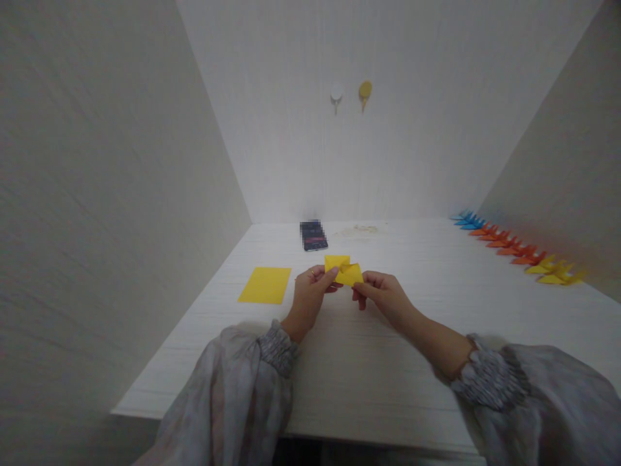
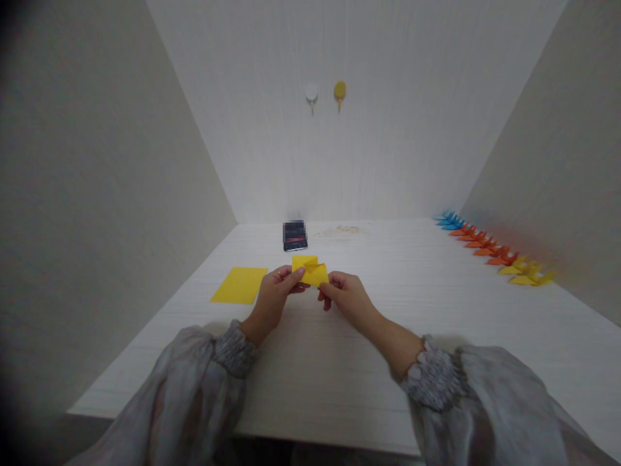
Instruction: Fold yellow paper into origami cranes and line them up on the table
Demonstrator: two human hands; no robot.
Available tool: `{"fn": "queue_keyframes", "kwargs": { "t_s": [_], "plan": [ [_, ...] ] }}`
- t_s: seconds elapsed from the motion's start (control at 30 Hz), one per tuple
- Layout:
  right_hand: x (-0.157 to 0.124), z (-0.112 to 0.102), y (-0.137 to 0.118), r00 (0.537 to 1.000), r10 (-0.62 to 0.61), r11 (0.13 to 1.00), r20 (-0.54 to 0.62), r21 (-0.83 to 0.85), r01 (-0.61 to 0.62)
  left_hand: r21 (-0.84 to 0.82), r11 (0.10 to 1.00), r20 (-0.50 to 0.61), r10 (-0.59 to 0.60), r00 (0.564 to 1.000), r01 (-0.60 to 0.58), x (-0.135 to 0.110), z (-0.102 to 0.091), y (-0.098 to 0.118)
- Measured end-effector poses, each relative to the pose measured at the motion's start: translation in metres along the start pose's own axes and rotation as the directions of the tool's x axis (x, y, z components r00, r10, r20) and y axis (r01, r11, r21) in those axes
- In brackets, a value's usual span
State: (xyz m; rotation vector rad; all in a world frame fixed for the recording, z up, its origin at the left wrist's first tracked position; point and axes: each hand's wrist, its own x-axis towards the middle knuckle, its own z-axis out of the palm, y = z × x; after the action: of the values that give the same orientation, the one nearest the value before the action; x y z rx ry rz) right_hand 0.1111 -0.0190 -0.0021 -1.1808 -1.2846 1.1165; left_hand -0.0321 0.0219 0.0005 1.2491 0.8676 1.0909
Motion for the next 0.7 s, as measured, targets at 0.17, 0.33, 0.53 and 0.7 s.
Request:
{"fn": "queue_keyframes", "kwargs": {
  "t_s": [0.17,0.33,0.53,0.7],
  "plan": [
    [-0.0001,-0.0003,0.0016,1.0,-0.001,0.999,0.021,-0.042,0.002,-0.004,1.0,-0.054,-0.012,0.998,0.011,0.0018,-0.0007,-0.0007],
    [0.0005,-0.0008,0.0038,0.999,-0.007,0.998,0.051,-0.066,0.01,-0.009,1.0,-0.108,0.005,0.994,-0.006,0.0014,-0.0007,0.0001],
    [-0.001,0.0019,-0.0014,0.997,0.025,0.998,0.079,-0.062,-0.02,-0.03,0.999,-0.131,0.019,0.991,-0.023,0.0015,-0.0011,0.0002],
    [-0.0017,0.0016,-0.0003,0.995,0.045,0.997,0.09,-0.069,-0.039,-0.059,0.997,-0.158,0.046,0.986,-0.056,0.0057,-0.0044,-0.0046]
  ]
}}
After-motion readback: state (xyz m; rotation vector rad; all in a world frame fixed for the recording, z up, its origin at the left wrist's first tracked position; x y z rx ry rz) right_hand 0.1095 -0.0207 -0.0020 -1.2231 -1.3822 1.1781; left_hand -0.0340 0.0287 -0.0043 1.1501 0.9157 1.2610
